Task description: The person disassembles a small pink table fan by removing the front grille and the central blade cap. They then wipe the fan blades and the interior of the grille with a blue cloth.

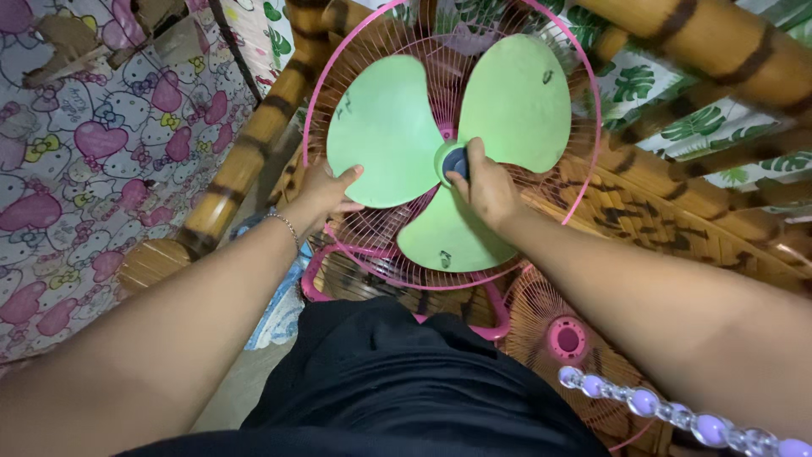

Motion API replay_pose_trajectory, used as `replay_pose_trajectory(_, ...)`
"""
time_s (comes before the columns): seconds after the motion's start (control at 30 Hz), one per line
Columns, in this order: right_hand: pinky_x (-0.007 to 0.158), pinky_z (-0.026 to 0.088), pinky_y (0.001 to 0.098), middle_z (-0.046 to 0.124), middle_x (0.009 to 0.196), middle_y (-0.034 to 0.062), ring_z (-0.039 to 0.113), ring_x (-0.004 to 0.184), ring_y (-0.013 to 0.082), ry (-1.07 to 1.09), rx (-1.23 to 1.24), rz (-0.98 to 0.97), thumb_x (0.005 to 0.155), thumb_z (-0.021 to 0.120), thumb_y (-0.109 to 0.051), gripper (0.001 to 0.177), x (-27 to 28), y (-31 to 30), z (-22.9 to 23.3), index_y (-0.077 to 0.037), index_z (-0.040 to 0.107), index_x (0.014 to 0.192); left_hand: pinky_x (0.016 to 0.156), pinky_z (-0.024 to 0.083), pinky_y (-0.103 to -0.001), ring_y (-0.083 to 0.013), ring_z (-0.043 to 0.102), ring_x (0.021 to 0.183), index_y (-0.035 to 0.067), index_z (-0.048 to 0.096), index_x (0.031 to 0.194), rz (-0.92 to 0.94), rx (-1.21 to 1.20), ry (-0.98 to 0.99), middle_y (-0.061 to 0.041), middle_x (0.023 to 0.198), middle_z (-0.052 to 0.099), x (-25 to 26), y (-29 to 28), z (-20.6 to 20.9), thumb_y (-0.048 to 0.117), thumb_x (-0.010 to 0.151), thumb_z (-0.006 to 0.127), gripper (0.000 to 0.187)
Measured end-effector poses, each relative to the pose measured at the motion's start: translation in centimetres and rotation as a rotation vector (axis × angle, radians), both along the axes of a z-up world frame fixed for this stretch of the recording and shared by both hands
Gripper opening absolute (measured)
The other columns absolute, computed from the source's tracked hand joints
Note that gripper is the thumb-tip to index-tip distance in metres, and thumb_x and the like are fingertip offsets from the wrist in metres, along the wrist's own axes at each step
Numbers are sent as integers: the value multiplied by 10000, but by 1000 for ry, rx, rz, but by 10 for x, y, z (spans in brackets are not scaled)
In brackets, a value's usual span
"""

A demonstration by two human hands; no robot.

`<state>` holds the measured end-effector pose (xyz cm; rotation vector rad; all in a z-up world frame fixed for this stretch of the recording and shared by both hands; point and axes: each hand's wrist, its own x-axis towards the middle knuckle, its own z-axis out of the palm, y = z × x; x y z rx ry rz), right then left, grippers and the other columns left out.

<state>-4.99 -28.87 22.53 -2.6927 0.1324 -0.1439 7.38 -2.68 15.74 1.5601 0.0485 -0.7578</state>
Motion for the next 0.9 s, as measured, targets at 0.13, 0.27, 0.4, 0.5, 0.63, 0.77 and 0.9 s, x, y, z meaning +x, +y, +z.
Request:
replay_pose_trajectory(0.13,726,596,449,670,838,209,690,765,337,260,745,-648,995,556,-500,560,-6,8,1,46,499,1107,725,636,-382,-253,751,1007,41,551,1351,-59,72,-243,-116,1221,683,12,-12,21,227,965,660,442)
replay_pose_trajectory(0.27,734,584,345,642,862,123,664,751,209,429,1918,-932,1011,583,-496,579,-2,4,3,64,528,1146,730,642,-385,-229,756,1021,36,564,1341,-77,49,-286,-105,1227,710,26,-13,29,227,963,675,437)
replay_pose_trajectory(0.4,689,540,301,651,879,127,637,731,188,691,2347,-886,1024,578,-403,520,7,-26,1,98,579,1165,717,638,-396,-233,729,1049,68,532,1373,-213,32,-341,-108,1260,672,53,-19,27,214,955,668,463)
replay_pose_trajectory(0.5,686,492,321,599,829,63,594,720,158,811,2308,-844,1072,560,-345,482,26,-49,-7,128,547,1159,718,652,-404,-239,722,1059,89,517,1392,-271,63,-354,-105,1282,657,70,-27,32,212,957,656,473)
replay_pose_trajectory(0.63,650,456,313,510,790,37,500,679,142,931,2110,-887,1068,512,-342,431,44,-60,-13,87,542,1091,753,650,-409,-228,712,1094,130,488,1422,-294,102,-320,-70,1319,644,74,-29,42,217,968,645,488)
replay_pose_trajectory(0.77,638,448,305,476,782,27,453,664,140,941,1948,-943,1076,503,-344,427,54,-61,-16,82,534,1072,763,636,-431,-233,717,1107,136,520,1418,-284,37,-255,-66,1315,665,72,-27,43,201,974,631,462)
replay_pose_trajectory(0.9,637,450,300,480,774,28,449,652,132,974,1875,-965,1068,523,-362,441,58,-59,-16,79,538,1061,761,655,-432,-223,707,1119,131,526,1411,-297,47,-265,-58,1318,663,74,-27,43,195,978,640,452)
